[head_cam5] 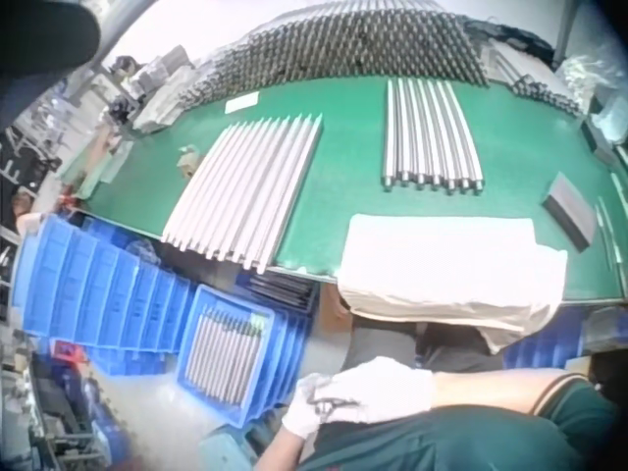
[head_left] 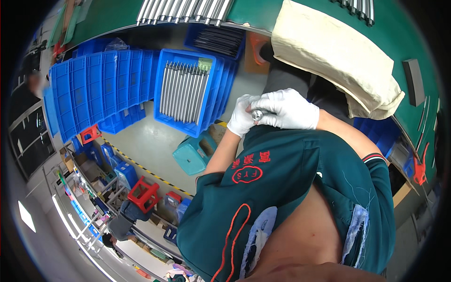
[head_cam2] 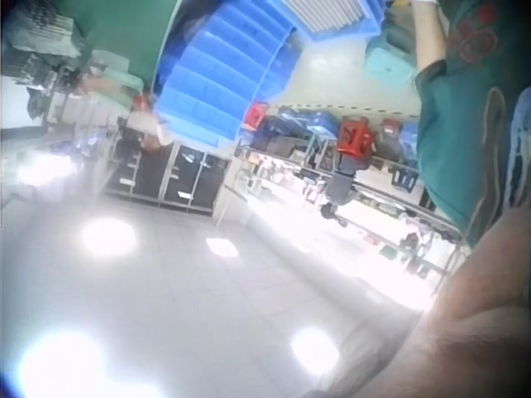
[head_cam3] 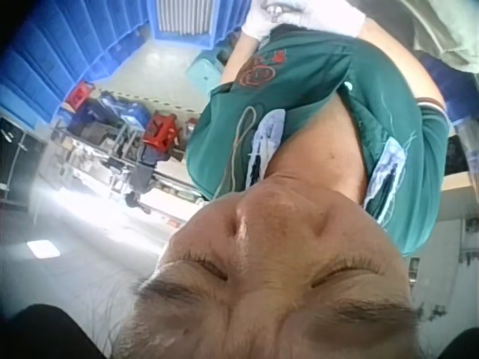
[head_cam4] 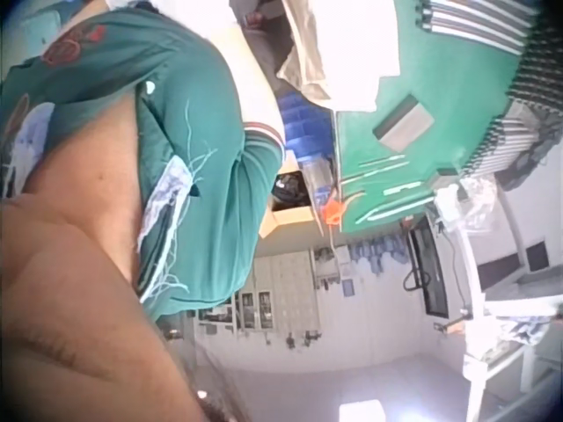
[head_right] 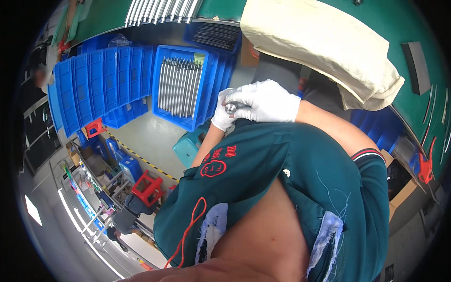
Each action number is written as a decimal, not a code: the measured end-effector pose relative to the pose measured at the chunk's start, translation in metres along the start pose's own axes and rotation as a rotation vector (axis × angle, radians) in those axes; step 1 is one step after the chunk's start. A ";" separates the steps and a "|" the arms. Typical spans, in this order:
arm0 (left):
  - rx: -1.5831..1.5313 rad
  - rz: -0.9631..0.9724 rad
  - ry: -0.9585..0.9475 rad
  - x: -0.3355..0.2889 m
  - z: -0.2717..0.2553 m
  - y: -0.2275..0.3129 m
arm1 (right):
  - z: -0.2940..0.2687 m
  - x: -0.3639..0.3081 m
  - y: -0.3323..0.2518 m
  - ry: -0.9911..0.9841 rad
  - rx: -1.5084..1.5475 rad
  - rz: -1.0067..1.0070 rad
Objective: The person is polishing metal rods using a sanding block and an air duster gun.
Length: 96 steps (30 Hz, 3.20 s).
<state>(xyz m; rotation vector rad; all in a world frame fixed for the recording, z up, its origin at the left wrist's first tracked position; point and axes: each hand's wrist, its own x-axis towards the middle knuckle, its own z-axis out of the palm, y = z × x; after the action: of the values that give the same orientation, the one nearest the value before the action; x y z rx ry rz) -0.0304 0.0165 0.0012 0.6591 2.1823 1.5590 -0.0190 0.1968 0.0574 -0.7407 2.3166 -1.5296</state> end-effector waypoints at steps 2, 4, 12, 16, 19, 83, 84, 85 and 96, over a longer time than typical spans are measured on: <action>-0.012 0.001 -0.018 0.002 0.000 -0.002 | 0.000 -0.001 0.002 -0.003 0.012 0.003; 0.013 0.001 -0.030 0.002 -0.001 -0.007 | -0.002 -0.001 0.003 -0.004 0.024 0.002; 0.113 -0.011 -0.024 0.006 -0.002 0.006 | -0.007 -0.003 0.002 -0.098 0.035 0.121; 0.172 -0.047 -0.068 0.005 -0.003 0.006 | -0.004 -0.007 0.008 -0.096 0.069 0.123; 0.186 -0.070 -0.118 0.000 -0.003 0.001 | -0.003 -0.008 0.010 -0.108 0.090 0.131; 0.036 -0.276 -0.281 -0.021 0.000 0.047 | 0.011 -0.032 -0.012 -0.041 0.057 0.241; 0.037 -0.275 -0.278 -0.025 0.001 0.034 | 0.013 -0.033 -0.010 -0.043 0.056 0.237; 0.053 -0.256 -0.342 -0.032 0.002 0.008 | 0.016 -0.032 -0.007 -0.026 0.045 0.119; -0.048 -0.390 -0.244 -0.029 0.003 0.042 | 0.015 -0.035 -0.010 -0.064 0.021 0.112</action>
<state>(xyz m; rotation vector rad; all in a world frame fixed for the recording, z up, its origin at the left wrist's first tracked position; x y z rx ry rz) 0.0020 0.0139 0.0411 0.3569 1.9431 1.2536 0.0195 0.2012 0.0582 -0.6330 2.2518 -1.4587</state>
